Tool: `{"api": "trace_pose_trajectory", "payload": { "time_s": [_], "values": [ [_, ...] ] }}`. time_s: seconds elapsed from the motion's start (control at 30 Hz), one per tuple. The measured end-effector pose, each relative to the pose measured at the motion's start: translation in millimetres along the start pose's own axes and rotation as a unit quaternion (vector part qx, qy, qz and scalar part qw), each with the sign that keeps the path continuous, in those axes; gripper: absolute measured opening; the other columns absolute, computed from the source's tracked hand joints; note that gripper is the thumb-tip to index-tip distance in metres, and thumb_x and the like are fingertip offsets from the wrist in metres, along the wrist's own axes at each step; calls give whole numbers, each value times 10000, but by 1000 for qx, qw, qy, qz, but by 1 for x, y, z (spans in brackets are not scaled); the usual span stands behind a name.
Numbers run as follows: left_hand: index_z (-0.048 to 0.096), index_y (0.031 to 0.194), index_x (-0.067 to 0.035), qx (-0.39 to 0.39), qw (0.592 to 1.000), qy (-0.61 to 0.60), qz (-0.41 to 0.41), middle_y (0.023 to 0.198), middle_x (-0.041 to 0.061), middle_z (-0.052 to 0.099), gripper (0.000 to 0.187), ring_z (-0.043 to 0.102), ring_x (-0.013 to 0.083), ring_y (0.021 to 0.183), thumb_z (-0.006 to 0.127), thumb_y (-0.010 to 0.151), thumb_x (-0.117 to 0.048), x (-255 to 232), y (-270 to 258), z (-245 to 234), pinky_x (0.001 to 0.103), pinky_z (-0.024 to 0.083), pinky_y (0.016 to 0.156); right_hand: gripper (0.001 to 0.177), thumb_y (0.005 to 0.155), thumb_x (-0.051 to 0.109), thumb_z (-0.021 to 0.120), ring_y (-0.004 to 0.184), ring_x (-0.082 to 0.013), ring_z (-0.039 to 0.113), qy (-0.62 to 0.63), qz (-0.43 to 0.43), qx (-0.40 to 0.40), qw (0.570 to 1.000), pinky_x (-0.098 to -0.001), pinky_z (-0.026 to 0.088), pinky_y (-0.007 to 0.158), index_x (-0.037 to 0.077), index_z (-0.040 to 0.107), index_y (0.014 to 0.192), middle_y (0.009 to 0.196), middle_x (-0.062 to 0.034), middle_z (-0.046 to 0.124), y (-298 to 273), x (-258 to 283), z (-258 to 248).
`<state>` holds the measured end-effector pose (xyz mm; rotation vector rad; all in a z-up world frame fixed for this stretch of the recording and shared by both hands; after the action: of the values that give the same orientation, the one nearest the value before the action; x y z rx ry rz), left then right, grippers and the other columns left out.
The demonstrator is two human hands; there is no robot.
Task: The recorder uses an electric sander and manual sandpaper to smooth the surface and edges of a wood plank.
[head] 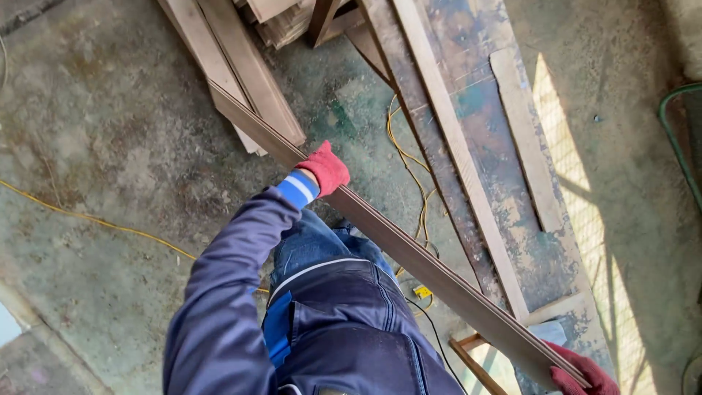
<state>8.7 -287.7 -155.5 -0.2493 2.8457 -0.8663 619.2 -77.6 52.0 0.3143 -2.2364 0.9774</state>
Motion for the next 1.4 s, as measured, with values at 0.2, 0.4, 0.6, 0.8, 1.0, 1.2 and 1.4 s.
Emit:
{"api": "trace_pose_trajectory", "payload": {
  "time_s": [0.2,0.4,0.6,0.8,1.0,1.2,1.4],
  "values": [
    [756,791,-146,8,997,80,-8,738,63,735,228,610,270,666,606,959,-109,20,14,55,691,305,1099,493,783,2,742,1094,-373,775,-43,91,-12,995,-457,579,980,-164,727,1246,1102,-307,837,-32,96,57],
    [762,809,-83,-87,986,100,-98,830,187,746,214,660,348,843,588,933,-66,116,20,38,736,116,1196,492,794,-92,691,1014,-374,681,93,-32,-118,988,-433,514,992,-180,635,1274,1129,-306,711,-45,128,143],
    [595,1174,-131,-356,830,-257,-344,1180,117,647,469,550,346,1155,807,799,-316,267,-117,-3,700,296,1083,409,943,94,631,944,-203,585,334,63,-125,932,-309,475,827,16,620,1344,1067,-116,639,19,146,337],
    [325,1586,-21,130,270,-937,-178,1432,240,504,1383,469,479,1375,706,492,-777,148,-158,142,729,253,1160,424,946,209,623,951,-211,582,365,84,-111,921,-308,486,827,-43,637,1287,1109,-148,657,81,225,485],
    [684,987,-30,-116,183,-952,-219,757,87,594,371,678,216,692,962,746,-80,173,-121,154,484,629,764,259,880,216,821,765,-341,722,506,127,-97,848,-503,637,683,67,675,1032,911,-178,711,143,262,578],
    [572,1314,46,-150,373,-860,-314,1043,221,558,949,626,294,757,1039,638,-428,273,-61,185,449,572,730,211,885,198,826,787,-347,718,529,96,-45,842,-482,635,722,62,682,954,899,-185,719,193,355,621],
    [162,1645,-125,-125,334,-885,-299,1221,120,445,1194,478,192,995,924,801,-488,365,-77,156,318,424,841,199,896,188,835,801,-338,730,571,109,-47,812,-475,647,761,67,687,952,889,-163,722,234,412,688]
  ]
}}
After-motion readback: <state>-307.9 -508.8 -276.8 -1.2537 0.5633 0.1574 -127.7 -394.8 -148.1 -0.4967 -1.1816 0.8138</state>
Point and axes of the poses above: each hand's wrist, its own y-axis towards the middle knuckle, its own z-axis out of the palm, x = y × z, the point moved 9 cm from there along y, towards the middle knuckle
